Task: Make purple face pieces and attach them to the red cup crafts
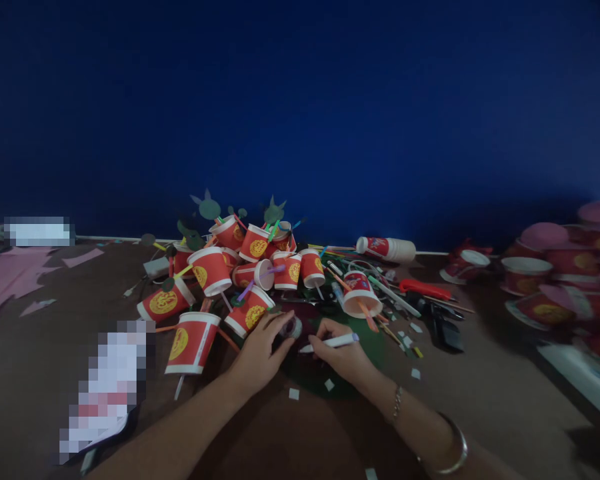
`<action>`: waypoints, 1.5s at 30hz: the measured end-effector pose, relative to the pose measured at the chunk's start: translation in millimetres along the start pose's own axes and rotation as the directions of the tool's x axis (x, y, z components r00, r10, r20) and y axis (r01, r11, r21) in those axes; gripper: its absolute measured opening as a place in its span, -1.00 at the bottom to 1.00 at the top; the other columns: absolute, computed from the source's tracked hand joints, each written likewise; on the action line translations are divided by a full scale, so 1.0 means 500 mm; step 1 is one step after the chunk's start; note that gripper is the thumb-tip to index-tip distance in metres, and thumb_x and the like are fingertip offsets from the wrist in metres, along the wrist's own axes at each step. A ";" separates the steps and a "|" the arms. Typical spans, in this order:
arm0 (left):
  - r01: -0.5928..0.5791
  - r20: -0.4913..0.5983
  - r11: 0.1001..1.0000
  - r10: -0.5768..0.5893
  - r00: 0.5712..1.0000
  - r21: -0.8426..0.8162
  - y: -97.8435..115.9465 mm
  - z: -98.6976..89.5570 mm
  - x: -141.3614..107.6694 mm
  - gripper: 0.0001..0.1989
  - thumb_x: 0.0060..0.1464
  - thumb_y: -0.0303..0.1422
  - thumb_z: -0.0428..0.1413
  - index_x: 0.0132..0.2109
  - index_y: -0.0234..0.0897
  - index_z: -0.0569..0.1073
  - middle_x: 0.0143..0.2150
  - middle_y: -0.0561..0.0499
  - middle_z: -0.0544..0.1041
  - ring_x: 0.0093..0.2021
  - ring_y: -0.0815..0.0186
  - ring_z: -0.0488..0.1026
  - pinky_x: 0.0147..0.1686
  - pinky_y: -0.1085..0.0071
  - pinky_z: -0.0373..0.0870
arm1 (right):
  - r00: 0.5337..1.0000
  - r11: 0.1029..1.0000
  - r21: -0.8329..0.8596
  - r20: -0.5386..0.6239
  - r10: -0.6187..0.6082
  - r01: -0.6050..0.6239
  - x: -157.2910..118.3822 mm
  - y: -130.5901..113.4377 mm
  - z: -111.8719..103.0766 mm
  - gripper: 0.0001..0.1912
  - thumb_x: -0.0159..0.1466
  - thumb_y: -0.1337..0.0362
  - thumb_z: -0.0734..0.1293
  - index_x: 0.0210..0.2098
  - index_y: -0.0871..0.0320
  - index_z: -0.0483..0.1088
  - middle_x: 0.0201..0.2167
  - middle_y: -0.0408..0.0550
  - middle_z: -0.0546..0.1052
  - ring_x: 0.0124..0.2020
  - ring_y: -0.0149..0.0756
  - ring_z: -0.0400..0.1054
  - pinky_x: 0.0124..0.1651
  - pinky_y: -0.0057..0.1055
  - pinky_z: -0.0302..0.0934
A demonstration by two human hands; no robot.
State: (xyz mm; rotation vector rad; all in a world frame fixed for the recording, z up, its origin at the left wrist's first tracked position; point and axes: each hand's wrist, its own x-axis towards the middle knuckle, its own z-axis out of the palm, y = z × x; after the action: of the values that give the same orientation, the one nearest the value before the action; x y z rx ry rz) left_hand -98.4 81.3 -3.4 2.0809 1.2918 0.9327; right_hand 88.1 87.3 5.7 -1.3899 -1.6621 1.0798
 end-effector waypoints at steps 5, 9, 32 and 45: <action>0.015 0.008 1.000 -0.015 1.000 0.008 0.002 0.001 -0.001 -0.59 0.12 -0.36 0.00 0.13 -0.21 0.27 0.06 -0.13 0.36 0.09 0.17 0.26 0.10 0.12 0.21 | 1.000 1.000 -0.028 0.001 0.000 0.000 0.000 -0.003 0.001 -0.77 0.08 0.26 0.28 -0.65 0.12 0.18 -0.75 -0.23 0.36 -0.69 -0.46 0.17 -0.62 -0.55 0.01; 0.001 -0.001 1.000 -0.001 1.000 0.005 0.000 0.002 -0.001 -0.60 0.12 -0.36 0.00 0.13 -0.18 0.27 0.06 -0.12 0.36 0.10 0.17 0.26 0.10 0.10 0.21 | 1.000 0.999 -0.032 -0.003 -0.017 0.016 0.000 -0.001 0.000 -0.77 0.08 0.26 0.28 -0.65 0.12 0.18 -0.76 -0.25 0.35 -0.70 -0.47 0.16 -0.63 -0.55 0.00; -0.035 -0.017 0.999 0.035 0.999 0.005 -0.009 0.006 0.000 -0.60 0.13 -0.34 -0.01 0.14 -0.15 0.26 0.07 -0.10 0.37 0.10 0.17 0.27 0.11 0.07 0.20 | 0.998 0.998 -0.036 0.038 -0.042 0.043 -0.002 -0.002 -0.001 -0.76 0.07 0.27 0.28 -0.66 0.12 0.18 -0.76 -0.25 0.34 -0.70 -0.47 0.13 -0.63 -0.56 -0.02; -0.022 -0.016 1.000 0.021 1.000 -0.009 -0.005 0.003 0.000 -0.59 0.12 -0.37 0.00 0.13 -0.15 0.27 0.05 -0.09 0.38 0.08 0.19 0.28 0.09 0.13 0.22 | 0.997 0.999 -0.029 0.067 -0.032 0.034 -0.003 -0.001 -0.003 -0.78 0.04 0.28 0.28 -0.67 0.13 0.17 -0.76 -0.26 0.31 -0.70 -0.49 0.08 -0.63 -0.56 -0.06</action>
State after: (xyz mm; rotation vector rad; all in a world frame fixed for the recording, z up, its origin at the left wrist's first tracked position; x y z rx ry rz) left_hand -98.8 82.1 -6.2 2.0880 1.2732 0.9652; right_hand 89.3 86.1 6.5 -1.3540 -1.7495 1.0975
